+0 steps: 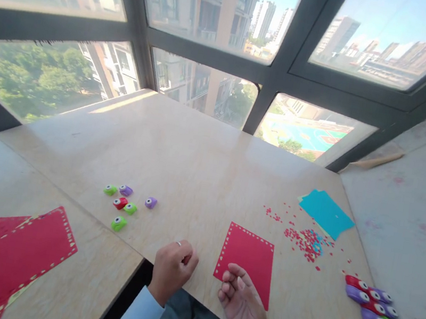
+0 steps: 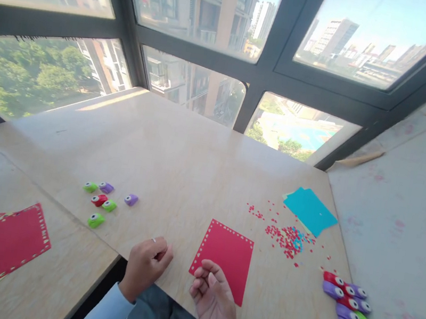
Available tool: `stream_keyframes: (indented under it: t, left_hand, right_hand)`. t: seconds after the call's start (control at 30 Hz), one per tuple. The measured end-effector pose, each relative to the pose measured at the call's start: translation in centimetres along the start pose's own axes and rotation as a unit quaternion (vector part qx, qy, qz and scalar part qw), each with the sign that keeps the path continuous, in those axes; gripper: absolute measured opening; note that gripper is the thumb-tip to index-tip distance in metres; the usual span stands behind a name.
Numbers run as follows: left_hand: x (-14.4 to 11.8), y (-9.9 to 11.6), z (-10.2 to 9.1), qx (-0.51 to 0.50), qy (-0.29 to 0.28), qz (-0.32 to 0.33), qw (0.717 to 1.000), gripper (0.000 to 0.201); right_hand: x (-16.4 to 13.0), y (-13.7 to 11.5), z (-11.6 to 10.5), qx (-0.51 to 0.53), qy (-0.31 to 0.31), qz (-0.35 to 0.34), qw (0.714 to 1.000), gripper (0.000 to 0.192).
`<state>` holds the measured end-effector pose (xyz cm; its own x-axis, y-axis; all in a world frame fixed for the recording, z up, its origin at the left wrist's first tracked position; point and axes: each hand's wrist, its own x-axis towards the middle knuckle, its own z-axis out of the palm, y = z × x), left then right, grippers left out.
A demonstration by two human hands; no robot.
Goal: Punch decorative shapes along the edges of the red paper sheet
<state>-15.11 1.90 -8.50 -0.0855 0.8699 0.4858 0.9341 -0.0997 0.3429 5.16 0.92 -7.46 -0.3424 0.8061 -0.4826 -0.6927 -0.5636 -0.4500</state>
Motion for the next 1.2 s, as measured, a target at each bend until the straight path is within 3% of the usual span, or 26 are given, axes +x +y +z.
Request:
stream_keyframes:
  t: [0.43,1.2]
  left_hand:
    - [-0.31,-0.38,-0.24,-0.015,0.009,0.047,0.999,0.039]
    - [-0.17,-0.40,-0.15,-0.006,0.024,0.052,0.998,0.039]
  right_hand:
    - [-0.02,0.12,0.28,0.002,-0.029,-0.020,0.999,0.031]
    - [0.04,0.22,0.07,0.002,-0.036,-0.026,0.999,0.029]
